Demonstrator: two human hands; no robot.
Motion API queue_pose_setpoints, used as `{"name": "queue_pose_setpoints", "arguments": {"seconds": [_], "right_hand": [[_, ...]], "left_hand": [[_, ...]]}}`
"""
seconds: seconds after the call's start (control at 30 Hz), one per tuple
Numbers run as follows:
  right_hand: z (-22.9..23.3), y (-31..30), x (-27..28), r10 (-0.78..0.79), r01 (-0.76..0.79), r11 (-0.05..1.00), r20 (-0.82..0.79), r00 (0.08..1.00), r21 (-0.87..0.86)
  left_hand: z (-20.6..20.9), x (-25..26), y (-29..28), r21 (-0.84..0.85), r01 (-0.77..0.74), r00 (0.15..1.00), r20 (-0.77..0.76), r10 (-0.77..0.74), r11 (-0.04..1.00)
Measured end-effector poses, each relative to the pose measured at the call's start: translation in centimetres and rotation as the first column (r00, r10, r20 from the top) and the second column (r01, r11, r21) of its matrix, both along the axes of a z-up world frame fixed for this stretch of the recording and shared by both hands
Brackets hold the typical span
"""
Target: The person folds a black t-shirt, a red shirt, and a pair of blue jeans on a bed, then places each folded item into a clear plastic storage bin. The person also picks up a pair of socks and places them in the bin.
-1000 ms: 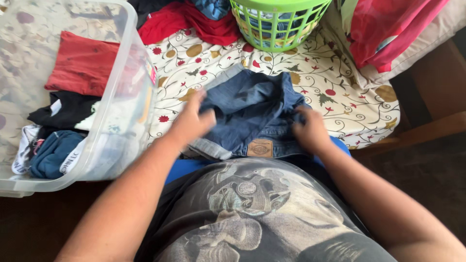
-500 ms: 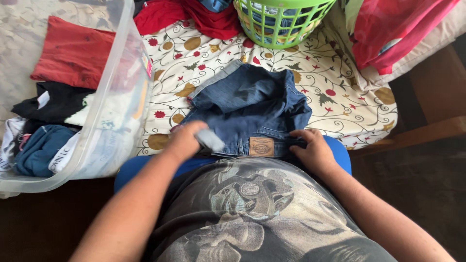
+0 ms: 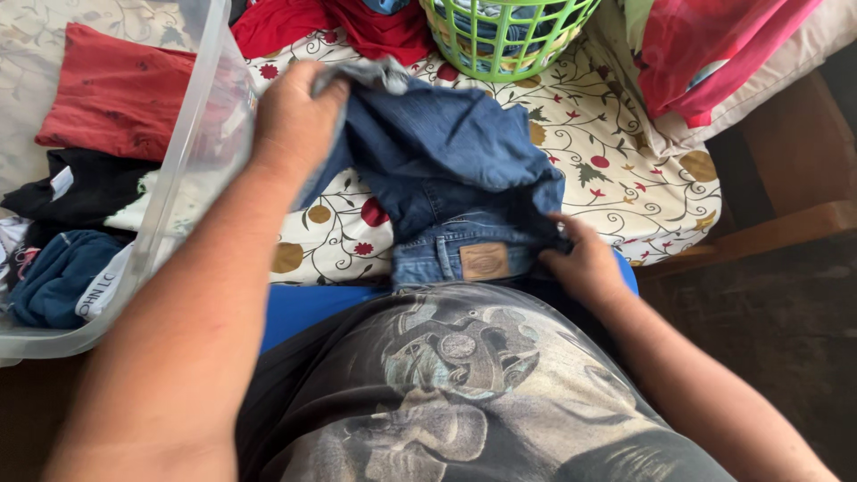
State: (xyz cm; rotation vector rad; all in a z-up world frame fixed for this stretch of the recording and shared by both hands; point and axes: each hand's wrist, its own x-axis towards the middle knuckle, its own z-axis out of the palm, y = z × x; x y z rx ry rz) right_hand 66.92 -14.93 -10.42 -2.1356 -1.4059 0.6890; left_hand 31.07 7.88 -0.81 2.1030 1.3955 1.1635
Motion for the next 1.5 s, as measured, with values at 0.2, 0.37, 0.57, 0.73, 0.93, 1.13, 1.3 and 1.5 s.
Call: {"name": "queue_pose_setpoints", "arguments": {"seconds": [0.2, 0.37, 0.57, 0.73, 0.93, 1.13, 1.3, 1.5], "right_hand": [[6.1, 4.5, 10.1, 0.155, -0.033, 0.971, -0.520, 0.840, 0.237], [8.3, 9.4, 14.5, -0.257, 0.309, 0.888, -0.188, 0.948, 0.341], [2.1, 5.9, 5.8, 0.283, -0.284, 0.958, 0.014, 0.959, 0.049], [-1.0, 1.1, 0.6, 0.677, -0.601, 0.736, 0.355, 0.644, -0.313], [-3.0, 1.4, 3.6, 0.279, -0.246, 0.959, 0.338, 0.899, -0.138], [3.3, 3.6, 10.9, -0.303, 0.464, 0.823, -0.438, 0.846, 0.328], [14.0, 5.3, 14.1, 0.179, 0.487, 0.589, -0.691, 0.700, 0.645], [20.3, 8.0, 13.5, 0.225, 0.464, 0.515, -0.636, 0.738, 0.721]], "left_hand": [[4.9, -6.4, 1.3, -0.016, -0.019, 0.985, -0.173, 0.016, 1.000], [6.3, -8.5, -0.1, -0.235, -0.015, 0.999, 0.045, 0.026, 0.972], [6.4, -8.3, -2.0, -0.464, 0.279, 0.778, 0.623, 0.085, 0.841], [2.9, -7.0, -3.5, -0.457, 0.493, 0.412, 0.872, 0.264, 0.740], [-0.6, -9.2, -5.7, -0.662, 0.425, 0.443, 0.747, 0.495, 0.618], [1.9, -11.0, -7.2, -0.696, 0.387, 0.515, 0.707, 0.485, 0.604], [7.3, -10.5, -5.3, -0.329, 0.539, 0.347, 0.926, 0.152, 0.776], [10.4, -8.3, -3.6, -0.276, 0.480, 0.415, 0.908, 0.061, 0.833]]}}
